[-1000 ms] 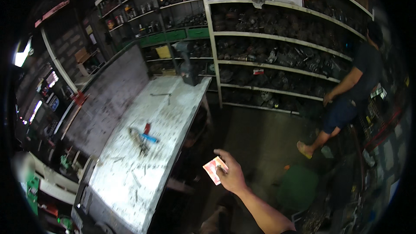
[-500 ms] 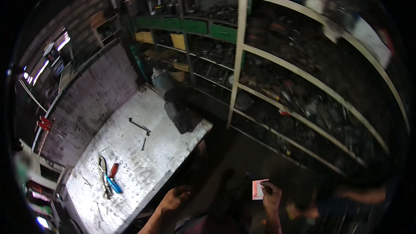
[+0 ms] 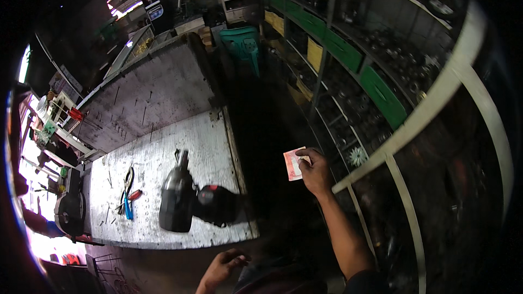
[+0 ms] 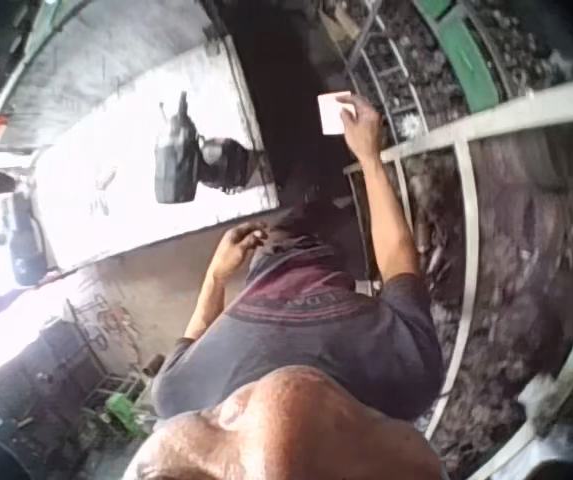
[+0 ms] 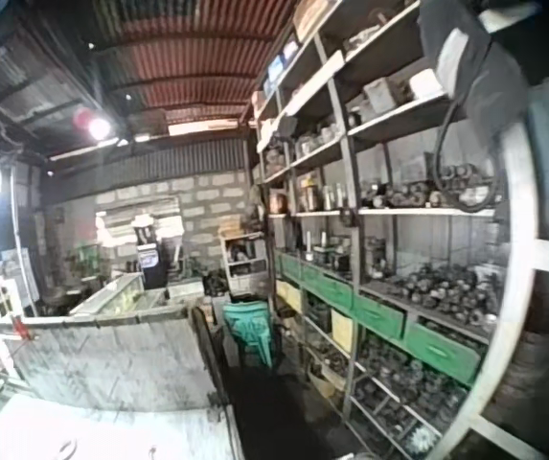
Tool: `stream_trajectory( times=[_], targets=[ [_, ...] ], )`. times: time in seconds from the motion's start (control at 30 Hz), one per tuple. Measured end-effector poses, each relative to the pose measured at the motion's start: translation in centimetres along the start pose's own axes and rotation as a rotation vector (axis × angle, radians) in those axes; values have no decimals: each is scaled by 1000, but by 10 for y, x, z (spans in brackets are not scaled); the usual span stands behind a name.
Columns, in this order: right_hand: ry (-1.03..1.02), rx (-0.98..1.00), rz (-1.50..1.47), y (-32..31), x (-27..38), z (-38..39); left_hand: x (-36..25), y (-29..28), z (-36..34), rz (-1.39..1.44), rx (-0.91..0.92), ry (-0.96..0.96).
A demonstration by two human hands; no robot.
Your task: The person strips a wire, slides a terminal onto it, and uses a bench vise and hammer to crimp the terminal. They then use pliers to adjust the crimp and hand the finished wire to a customer.
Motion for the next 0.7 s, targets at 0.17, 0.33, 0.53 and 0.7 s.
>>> stream_trajectory(
  times=[0.17,0.33,0.53,0.7],
  targets=[
    [180,117,-57,24,-70,-93,-64,46,-83,31,-56,-95],
    [277,143,126,37,-148,-159,-112,63,-126,277,-145,37],
    [442,146,164,65,-243,-240,-178,56,-183,512,-307,88],
    [555,199,113,96,-291,-309,-242,8,-270,250,-457,-68]
  ],
)
Point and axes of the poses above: each hand's wrist, its own z-axis away from the middle knuckle, its own y-axis out of the palm, x = y × z, the point moved 1 cm from there along -z, towards the middle knuckle, and after that the axes turned 5 degrees about x, right-handed, at the moved point
